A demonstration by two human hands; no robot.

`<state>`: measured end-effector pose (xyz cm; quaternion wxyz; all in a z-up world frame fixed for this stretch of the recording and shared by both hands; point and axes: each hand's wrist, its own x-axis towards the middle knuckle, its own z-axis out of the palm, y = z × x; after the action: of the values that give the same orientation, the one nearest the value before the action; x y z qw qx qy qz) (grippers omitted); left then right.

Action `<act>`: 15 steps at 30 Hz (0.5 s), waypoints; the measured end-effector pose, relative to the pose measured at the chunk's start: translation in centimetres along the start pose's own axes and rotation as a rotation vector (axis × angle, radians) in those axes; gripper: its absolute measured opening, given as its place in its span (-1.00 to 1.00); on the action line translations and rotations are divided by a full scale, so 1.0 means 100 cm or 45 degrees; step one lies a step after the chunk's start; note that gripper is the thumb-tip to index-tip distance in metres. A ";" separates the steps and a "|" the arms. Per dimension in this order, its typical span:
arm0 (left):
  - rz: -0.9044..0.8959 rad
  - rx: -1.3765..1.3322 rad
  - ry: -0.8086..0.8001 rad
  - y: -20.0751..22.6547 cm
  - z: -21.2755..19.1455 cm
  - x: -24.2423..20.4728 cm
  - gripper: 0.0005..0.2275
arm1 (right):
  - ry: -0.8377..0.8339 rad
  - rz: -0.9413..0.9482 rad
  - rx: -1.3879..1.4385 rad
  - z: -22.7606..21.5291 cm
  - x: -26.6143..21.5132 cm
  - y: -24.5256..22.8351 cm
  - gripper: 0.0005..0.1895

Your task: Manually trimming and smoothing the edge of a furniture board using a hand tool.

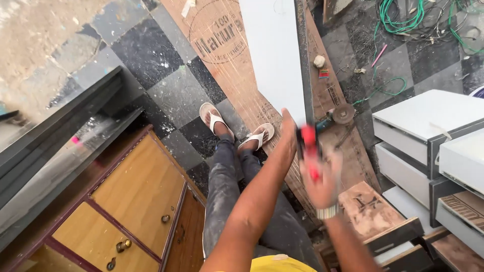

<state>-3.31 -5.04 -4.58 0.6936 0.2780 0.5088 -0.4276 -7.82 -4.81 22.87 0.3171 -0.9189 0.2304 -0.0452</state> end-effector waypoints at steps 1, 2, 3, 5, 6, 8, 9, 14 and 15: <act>-0.009 -0.006 0.003 0.000 -0.001 0.003 -0.35 | -0.008 0.004 -0.007 -0.001 -0.003 0.000 -0.68; 0.036 0.024 0.026 -0.002 -0.002 0.004 -0.36 | 0.007 -0.057 0.037 -0.002 -0.007 0.000 -0.70; 0.081 0.054 0.050 -0.005 -0.004 0.006 -0.36 | 0.023 -0.117 0.082 -0.004 -0.012 0.001 -0.72; 0.044 -0.023 0.020 -0.003 0.001 -0.023 -0.37 | 0.010 -0.127 -0.024 0.009 0.055 -0.013 -0.72; 0.042 -0.104 -0.026 0.008 0.008 -0.031 -0.39 | 0.013 -0.168 -0.113 0.019 0.095 -0.018 -0.72; 0.036 -0.165 -0.110 0.006 0.002 -0.015 -0.39 | -0.006 -0.177 -0.032 0.045 0.188 -0.016 -0.73; 0.017 -0.233 -0.183 -0.002 -0.006 -0.012 -0.40 | -0.038 -0.176 0.042 0.057 0.232 -0.024 -0.69; 0.010 -0.210 -0.171 0.023 -0.002 -0.041 -0.39 | -0.071 -0.072 0.076 0.051 0.198 -0.038 -0.68; -0.033 -0.213 -0.130 0.031 0.002 -0.056 -0.41 | -0.075 -0.105 0.263 0.047 0.168 -0.033 -0.65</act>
<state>-1.13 -1.95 0.57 0.7338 0.1903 0.5104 -0.4061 9.54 -7.42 20.05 0.4146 -0.8909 0.1773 -0.0547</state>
